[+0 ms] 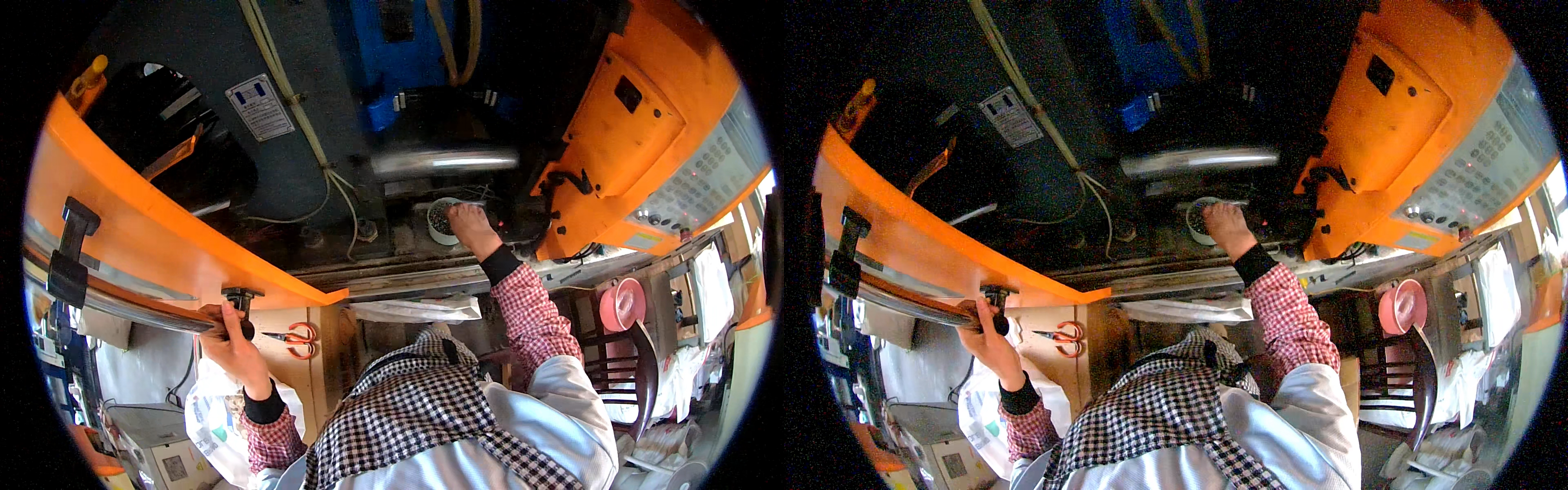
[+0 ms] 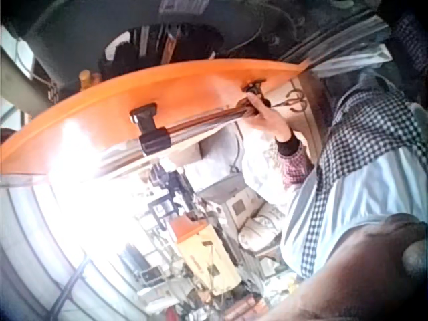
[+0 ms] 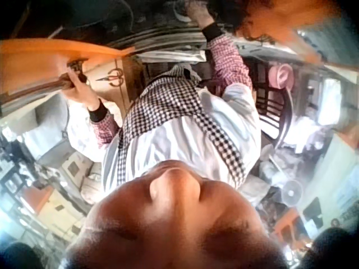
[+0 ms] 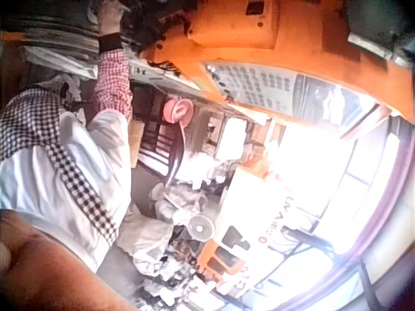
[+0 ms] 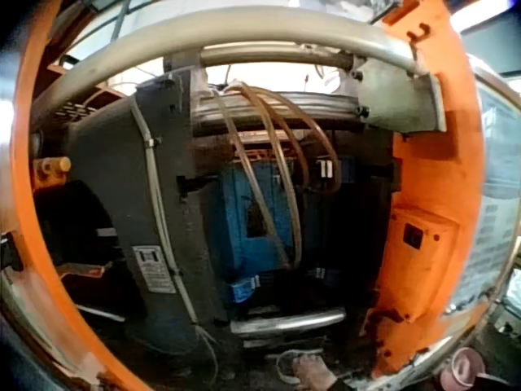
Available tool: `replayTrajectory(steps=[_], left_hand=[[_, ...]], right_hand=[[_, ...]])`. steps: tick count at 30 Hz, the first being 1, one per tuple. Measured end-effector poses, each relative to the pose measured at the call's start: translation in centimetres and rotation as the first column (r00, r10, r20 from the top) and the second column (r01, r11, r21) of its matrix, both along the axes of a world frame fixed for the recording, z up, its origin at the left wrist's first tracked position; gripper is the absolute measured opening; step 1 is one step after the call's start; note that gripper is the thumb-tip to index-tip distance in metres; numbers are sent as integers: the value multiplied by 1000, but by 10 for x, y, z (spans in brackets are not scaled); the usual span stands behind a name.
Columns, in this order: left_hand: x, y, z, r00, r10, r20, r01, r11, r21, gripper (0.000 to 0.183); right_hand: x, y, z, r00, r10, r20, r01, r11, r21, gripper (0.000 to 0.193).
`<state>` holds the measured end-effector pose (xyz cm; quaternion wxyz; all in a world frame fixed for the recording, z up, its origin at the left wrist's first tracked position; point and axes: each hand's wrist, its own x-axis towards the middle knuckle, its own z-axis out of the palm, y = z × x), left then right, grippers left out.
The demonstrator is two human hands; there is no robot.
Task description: The person repeatedly picks small white plastic components from a bag, separates them by hand, and places them into a machine's internal compartment. The person also uses scissors to trim excess material from the components before loading them into the machine.
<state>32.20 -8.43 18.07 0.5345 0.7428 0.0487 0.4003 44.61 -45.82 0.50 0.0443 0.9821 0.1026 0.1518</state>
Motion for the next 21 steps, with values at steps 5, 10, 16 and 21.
replayTrajectory(steps=[5,10,16,21], left_hand=[[4,15,1,993,115,-5,-116,993,-12,19],[-3,-3,-6,841,381,384,-522,758,390,46],[14,-89,-54,797,-557,-233,518,829,-208,32],[94,-175,-115,229,-973,-22,303,93,-948,45]], right_hand=[[19,-15,-20,983,77,-166,-42,978,205,20],[17,-22,-4,940,141,-311,-27,938,344,28],[10,-27,19,955,289,-72,-180,750,636,23],[-10,0,86,891,444,-88,-213,583,784,20]])
